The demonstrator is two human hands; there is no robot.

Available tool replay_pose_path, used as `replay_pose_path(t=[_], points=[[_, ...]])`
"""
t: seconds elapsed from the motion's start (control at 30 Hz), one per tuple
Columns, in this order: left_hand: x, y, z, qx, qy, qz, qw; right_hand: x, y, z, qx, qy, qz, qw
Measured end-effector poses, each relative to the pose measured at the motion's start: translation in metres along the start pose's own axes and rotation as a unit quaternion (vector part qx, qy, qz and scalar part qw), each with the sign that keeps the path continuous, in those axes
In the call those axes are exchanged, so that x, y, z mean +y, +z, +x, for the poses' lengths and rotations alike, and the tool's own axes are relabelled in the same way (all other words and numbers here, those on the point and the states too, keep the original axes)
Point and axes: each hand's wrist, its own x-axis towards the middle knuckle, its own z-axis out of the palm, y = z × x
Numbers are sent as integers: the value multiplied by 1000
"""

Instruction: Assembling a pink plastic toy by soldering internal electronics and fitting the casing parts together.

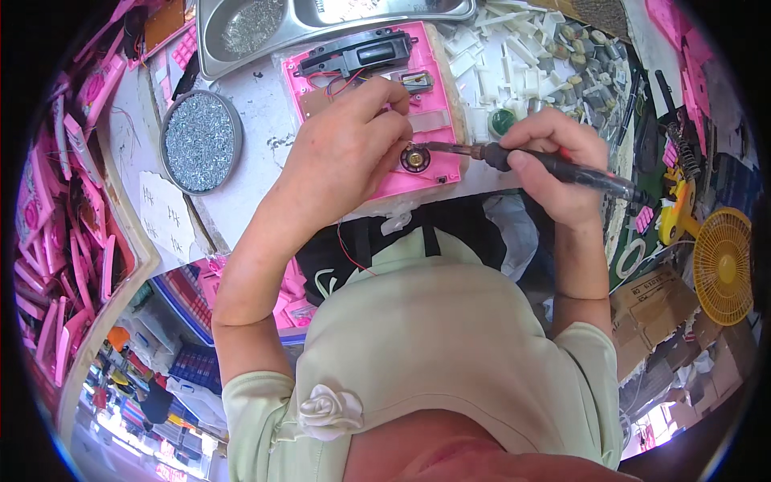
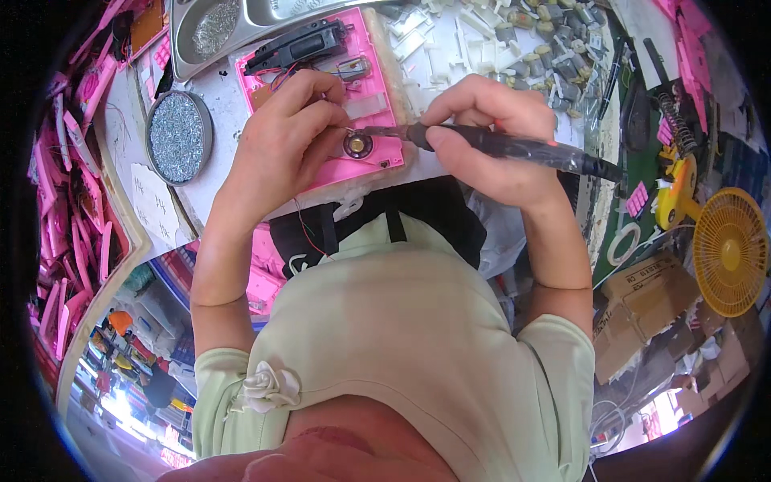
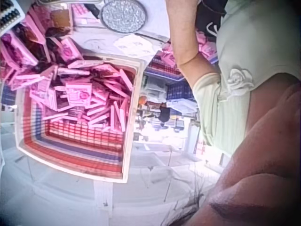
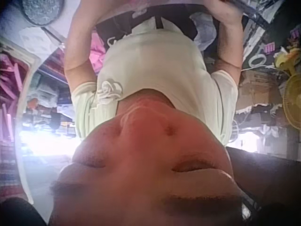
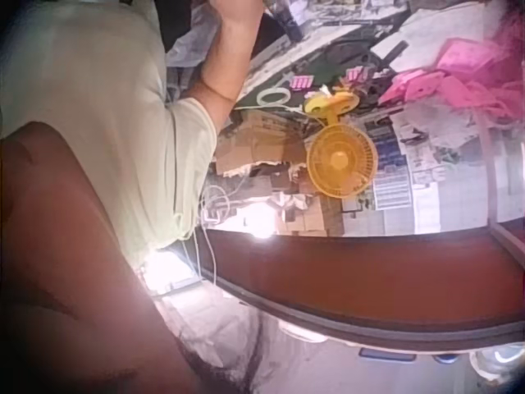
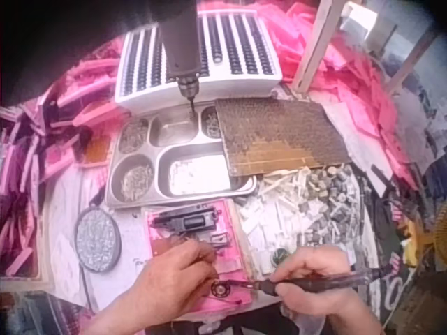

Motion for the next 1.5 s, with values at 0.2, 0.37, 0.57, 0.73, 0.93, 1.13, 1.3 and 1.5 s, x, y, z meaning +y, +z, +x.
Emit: replay_pose_path(t=[0.2, 0.37, 0.57, 0.73, 0.93, 1.13, 1.3, 1.5], points=[[-2, -1, -2, -9, 0, -17, 1000, 4, -11, -5, 8, -52, 23, 998], [-2, -1, -3, -5, 10, -15, 1000, 3, -14, -5, 8, -76, 23, 997], [1, -1, -1, -13, 25, 24, 999, 0, -11, -2, -11, -64, -3, 998], [6, -3, -2, -28, 27, 63, 997, -3, -3, -1, -11, -53, -21, 998], [5, -1, -1, -15, 38, 60, 997, -3, 1, 2, -16, -60, -27, 998], [4, 0, -2, -13, 39, 58, 997, -2, 3, 3, -16, -70, -28, 997], [5, -1, -2, -19, 41, 65, 997, -1, 4, 4, -18, -76, -30, 996], [6, -2, -2, -39, 39, 81, 995, -9, 5, 6, -29, -34, -44, 998]])
